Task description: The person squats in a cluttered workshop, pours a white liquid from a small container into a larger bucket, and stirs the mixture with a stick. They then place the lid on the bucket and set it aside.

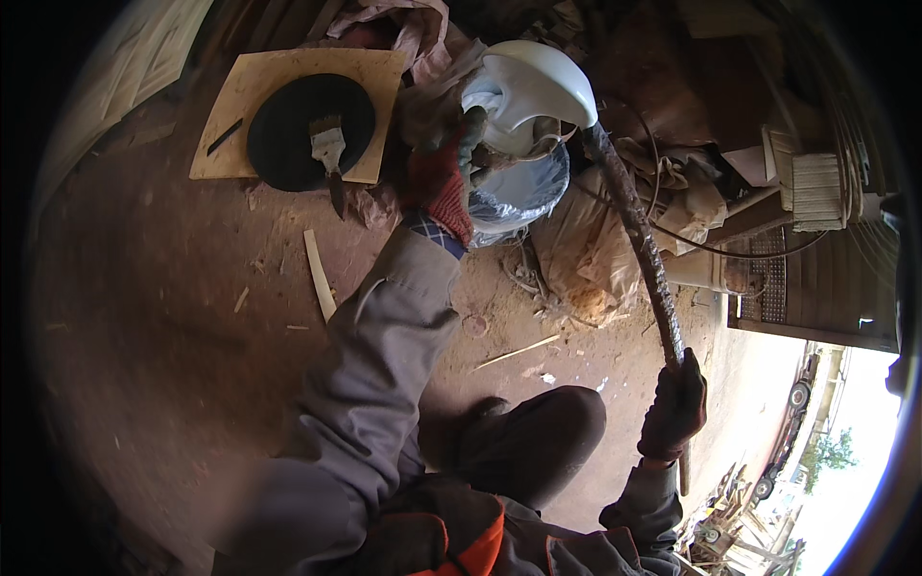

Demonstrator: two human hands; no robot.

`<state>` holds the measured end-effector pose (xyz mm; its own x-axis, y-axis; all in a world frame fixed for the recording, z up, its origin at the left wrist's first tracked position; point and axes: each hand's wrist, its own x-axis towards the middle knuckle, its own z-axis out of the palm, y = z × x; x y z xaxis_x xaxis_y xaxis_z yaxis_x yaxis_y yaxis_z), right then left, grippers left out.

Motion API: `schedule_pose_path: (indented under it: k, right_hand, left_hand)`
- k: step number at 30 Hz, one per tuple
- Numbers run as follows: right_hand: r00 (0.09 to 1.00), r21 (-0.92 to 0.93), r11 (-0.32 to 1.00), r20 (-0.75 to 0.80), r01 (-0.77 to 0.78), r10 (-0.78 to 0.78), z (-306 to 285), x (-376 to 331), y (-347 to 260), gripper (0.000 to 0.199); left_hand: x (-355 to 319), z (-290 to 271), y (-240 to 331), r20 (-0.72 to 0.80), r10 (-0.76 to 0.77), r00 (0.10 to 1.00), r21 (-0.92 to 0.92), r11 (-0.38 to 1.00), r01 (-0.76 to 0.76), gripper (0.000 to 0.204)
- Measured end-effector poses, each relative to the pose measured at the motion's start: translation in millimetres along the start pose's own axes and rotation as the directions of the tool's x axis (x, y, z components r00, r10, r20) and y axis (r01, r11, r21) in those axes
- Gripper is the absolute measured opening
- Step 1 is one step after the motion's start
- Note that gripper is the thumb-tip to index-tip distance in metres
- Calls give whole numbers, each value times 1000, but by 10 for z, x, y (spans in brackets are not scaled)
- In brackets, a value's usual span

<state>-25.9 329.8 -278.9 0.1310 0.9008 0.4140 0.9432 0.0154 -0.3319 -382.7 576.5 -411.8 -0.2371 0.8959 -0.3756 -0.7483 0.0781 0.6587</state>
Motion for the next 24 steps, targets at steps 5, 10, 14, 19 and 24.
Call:
schedule_pose_path:
  k: [5,10,14,19,24]
  right_hand:
    - [999,11,999,-37,40,-39,99,-28,46,38]
    - [998,82,996,-30,-45,48,125,-65,77,38]
    - [999,39,999,-39,9,-8,121,-43,109,38]
    - [998,161,985,9,-65,65,138,-62,126,38]
    - [997,169,983,6,-71,71,202,-76,104,37]
  left_hand:
    - [22,-56,38,99,171,980,186,965,-187,60]
    - [-36,-57,51,19,31,999,169,985,-33,63]
    - [28,-85,1,13,57,998,140,988,-58,65]
    - [189,-192,-154,74,126,989,116,984,-134,65]
    - [341,-311,-249,104,173,979,240,951,-194,66]
